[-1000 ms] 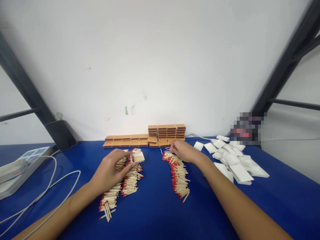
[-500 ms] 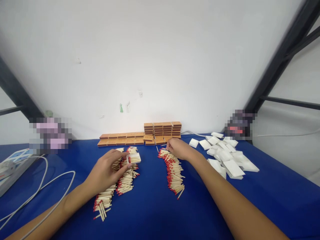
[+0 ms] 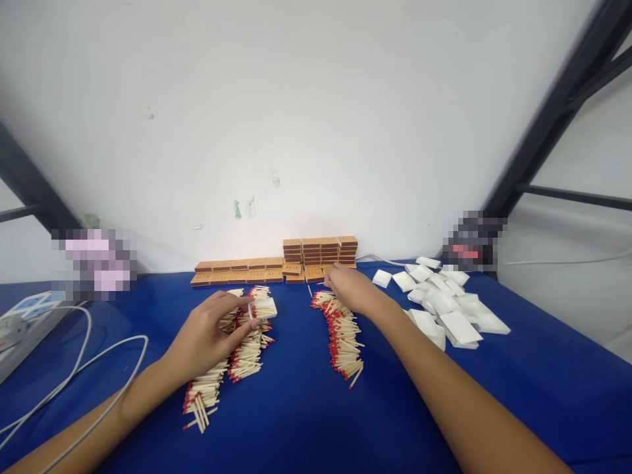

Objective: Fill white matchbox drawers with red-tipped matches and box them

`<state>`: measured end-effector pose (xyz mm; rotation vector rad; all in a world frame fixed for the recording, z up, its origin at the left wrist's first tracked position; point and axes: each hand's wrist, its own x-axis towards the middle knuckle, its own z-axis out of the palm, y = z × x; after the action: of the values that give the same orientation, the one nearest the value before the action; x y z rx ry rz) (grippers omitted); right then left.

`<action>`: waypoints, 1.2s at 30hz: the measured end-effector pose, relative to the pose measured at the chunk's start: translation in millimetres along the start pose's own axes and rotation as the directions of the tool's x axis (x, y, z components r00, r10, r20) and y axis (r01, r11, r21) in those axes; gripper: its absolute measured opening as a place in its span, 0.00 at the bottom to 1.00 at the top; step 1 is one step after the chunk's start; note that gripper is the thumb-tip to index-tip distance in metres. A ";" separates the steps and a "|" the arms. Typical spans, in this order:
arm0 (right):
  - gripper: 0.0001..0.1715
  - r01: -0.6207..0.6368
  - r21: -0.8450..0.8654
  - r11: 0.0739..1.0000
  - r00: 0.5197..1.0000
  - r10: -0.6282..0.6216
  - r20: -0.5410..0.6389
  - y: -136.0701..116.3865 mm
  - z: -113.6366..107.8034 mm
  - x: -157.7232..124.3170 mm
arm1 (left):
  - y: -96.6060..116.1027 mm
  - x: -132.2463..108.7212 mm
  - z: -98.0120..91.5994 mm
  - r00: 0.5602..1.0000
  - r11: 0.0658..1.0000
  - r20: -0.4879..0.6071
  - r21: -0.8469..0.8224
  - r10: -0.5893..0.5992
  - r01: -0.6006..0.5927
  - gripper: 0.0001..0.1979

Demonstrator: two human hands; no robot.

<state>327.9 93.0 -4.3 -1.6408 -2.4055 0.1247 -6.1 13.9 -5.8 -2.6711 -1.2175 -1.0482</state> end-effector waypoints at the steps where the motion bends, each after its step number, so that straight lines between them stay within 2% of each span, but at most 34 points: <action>1: 0.10 0.001 0.001 1.000 1.000 -0.001 -0.004 0.2 -2.4 -0.4 | -0.2 -0.1 0.1 1.000 1.000 0.002 0.000 0.001 -0.001 0.17; 6: 0.06 -0.016 0.024 1.000 1.000 0.015 0.022 10.4 -12.7 -2.5 | -0.1 -0.3 1.0 1.000 1.000 0.008 -0.001 0.011 -0.011 0.16; 10: 0.05 -0.007 0.051 0.999 0.998 0.003 0.066 16.2 -11.3 -1.1 | 0.6 -0.7 0.8 1.000 1.000 0.004 0.001 0.022 -0.022 0.16; 15: 0.07 0.011 0.064 0.998 0.995 -0.017 0.094 15.3 -5.5 0.4 | 1.2 -0.4 -0.4 1.000 1.000 -0.005 0.003 0.023 -0.023 0.16; 22: 0.07 -0.036 0.059 0.998 0.995 0.030 0.099 13.3 -2.4 -0.8 | 1.6 0.1 0.1 1.000 1.000 -0.008 -0.001 0.027 -0.027 0.16; 36: 0.06 -0.061 0.119 0.991 0.987 0.042 0.152 9.6 -8.0 -3.1 | 0.8 0.6 -1.4 0.999 0.999 -0.005 0.006 0.041 -0.041 0.16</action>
<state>339.6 93.2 1.2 -1.6925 -2.4080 0.4112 -6.1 13.3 -4.1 -2.6755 -1.1581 -1.0434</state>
